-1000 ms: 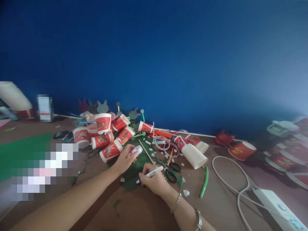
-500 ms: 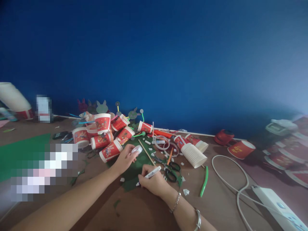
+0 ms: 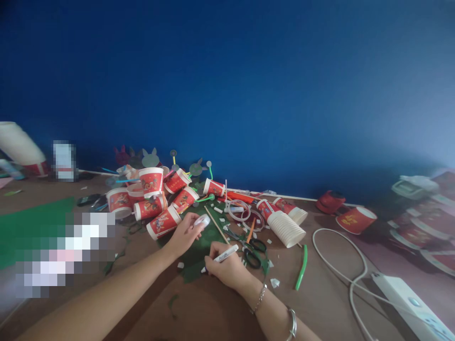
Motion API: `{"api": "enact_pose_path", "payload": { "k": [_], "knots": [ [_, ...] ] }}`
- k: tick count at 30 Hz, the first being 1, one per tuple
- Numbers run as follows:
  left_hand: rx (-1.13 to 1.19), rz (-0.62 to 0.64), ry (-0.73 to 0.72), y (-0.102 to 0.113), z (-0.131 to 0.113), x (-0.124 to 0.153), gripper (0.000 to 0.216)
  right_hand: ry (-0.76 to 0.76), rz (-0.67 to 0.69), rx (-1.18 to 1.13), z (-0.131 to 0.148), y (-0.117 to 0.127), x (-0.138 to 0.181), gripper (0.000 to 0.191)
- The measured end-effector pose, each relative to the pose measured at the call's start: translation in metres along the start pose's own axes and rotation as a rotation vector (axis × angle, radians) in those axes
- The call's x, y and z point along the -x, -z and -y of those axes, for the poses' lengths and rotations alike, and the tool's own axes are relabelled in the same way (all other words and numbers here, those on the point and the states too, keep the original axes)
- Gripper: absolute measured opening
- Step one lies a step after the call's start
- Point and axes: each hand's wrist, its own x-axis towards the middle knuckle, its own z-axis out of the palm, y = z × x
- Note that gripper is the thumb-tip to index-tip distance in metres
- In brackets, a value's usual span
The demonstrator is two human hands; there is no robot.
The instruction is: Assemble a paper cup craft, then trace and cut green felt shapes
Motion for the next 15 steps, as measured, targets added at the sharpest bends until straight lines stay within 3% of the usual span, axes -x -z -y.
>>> {"api": "enact_pose_path", "payload": {
  "k": [4,9,15],
  "knots": [
    [0.003,0.003,-0.004,0.0005,0.0001,0.0003,0.022,-0.041,0.04,-0.043,0.0002,-0.0001,-0.0006,0.02],
    [0.004,-0.001,-0.01,0.0011,-0.0008,0.0011,0.023,0.002,-0.032,0.022,0.0028,-0.0004,-0.0006,0.02],
    [0.008,-0.003,-0.012,0.0,0.0018,-0.0005,0.022,-0.062,0.028,-0.2,-0.0026,0.0007,0.0,0.026]
  ]
}}
